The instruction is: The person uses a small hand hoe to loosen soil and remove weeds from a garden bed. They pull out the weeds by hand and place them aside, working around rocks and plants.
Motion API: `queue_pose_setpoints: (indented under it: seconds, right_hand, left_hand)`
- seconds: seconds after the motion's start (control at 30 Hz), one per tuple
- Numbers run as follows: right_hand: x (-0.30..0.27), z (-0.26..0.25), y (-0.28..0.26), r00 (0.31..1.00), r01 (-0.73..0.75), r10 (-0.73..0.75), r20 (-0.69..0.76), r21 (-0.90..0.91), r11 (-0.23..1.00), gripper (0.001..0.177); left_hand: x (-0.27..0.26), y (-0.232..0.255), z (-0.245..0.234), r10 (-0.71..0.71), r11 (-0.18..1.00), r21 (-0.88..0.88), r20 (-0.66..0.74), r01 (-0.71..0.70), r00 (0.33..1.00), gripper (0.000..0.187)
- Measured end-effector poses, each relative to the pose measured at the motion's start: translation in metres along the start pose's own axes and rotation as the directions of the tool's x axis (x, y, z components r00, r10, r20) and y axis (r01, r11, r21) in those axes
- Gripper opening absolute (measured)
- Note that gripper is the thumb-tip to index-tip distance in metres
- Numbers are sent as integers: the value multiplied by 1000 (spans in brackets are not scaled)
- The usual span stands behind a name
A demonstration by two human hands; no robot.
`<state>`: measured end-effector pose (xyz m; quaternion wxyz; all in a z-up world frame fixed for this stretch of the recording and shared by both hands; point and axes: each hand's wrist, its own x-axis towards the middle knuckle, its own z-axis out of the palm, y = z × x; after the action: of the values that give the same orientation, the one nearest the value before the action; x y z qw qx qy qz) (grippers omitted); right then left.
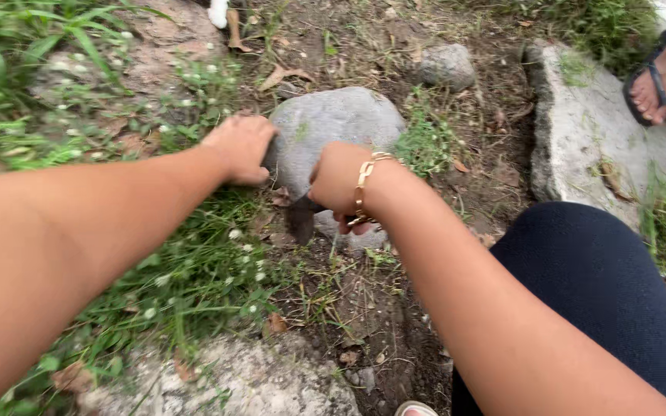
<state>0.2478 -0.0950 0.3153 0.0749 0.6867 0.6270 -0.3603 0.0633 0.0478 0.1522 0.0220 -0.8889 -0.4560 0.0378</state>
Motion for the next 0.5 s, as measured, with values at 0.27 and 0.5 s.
queue_pose_setpoints:
  seconds: [0.27,0.5]
  right_hand:
    - [-6,-6,7,1000,-26,27,-12,128,991,25]
    - [0,-4,11,996,92,-92,3,4,996,36]
  left_hand:
    - [9,-20,-17,-456,879,312,330,360,827,143]
    - [-16,7,-5,-614,784,264,459,561,642,149]
